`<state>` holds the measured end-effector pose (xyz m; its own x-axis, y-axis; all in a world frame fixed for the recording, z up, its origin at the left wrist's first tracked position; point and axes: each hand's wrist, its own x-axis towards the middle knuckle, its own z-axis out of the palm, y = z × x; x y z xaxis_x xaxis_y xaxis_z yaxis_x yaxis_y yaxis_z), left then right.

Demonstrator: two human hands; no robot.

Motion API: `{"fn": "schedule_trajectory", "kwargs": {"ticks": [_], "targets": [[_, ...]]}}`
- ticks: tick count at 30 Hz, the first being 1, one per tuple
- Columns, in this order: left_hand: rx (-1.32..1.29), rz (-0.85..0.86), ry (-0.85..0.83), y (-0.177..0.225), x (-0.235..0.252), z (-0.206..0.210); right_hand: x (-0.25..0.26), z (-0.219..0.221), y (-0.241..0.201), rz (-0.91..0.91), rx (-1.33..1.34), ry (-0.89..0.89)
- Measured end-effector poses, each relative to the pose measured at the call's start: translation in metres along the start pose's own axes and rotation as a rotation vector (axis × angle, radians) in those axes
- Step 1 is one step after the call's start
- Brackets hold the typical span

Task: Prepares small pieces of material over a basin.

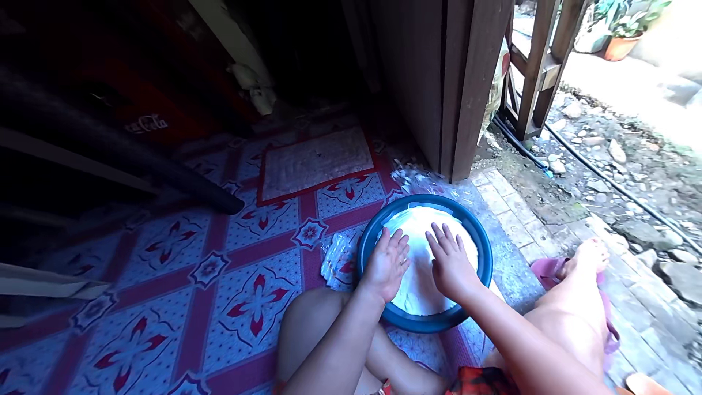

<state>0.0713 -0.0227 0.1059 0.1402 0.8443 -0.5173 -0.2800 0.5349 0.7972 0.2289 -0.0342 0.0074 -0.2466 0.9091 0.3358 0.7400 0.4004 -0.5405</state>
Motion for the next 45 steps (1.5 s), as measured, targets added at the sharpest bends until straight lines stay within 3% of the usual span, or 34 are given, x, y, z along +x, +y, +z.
{"fn": "schedule_trajectory", "kwargs": {"ticks": [2,4,7,8,15,19,23,29,32,36,41,45], "targets": [[-0.028,-0.010,0.000,-0.007,0.001,0.004,-0.002,-0.004,-0.017,-0.129,0.152,0.100],[-0.064,0.002,-0.027,-0.013,-0.003,0.015,-0.007,0.002,-0.027,-0.230,0.238,0.016],[0.173,0.097,-0.222,-0.017,-0.002,0.011,-0.001,-0.006,-0.009,-0.065,0.072,-0.127],[0.311,0.120,-0.210,-0.016,-0.001,0.011,0.006,-0.015,0.003,-0.001,0.013,-0.151],[0.868,0.352,0.104,0.001,0.062,0.010,0.028,-0.065,0.049,0.361,-0.056,0.021],[1.248,0.416,0.298,0.004,0.131,-0.015,0.024,-0.076,0.055,0.368,-0.098,0.111],[1.478,0.380,0.354,0.009,0.167,-0.011,0.021,-0.081,0.059,0.377,-0.113,0.111],[1.608,0.228,0.355,0.010,0.183,0.001,0.022,-0.083,0.063,0.377,-0.095,0.095],[1.623,0.243,0.331,0.014,0.173,0.005,0.024,-0.083,0.062,0.375,-0.083,0.077],[1.657,0.395,0.209,0.022,0.124,0.016,0.024,-0.079,0.056,0.325,-0.066,0.085],[1.724,0.239,-0.050,0.028,0.042,0.035,0.024,-0.065,0.040,0.208,-0.062,-0.016],[1.704,0.197,-0.083,0.010,0.020,0.026,0.025,-0.049,0.021,0.084,-0.035,-0.057]]}}
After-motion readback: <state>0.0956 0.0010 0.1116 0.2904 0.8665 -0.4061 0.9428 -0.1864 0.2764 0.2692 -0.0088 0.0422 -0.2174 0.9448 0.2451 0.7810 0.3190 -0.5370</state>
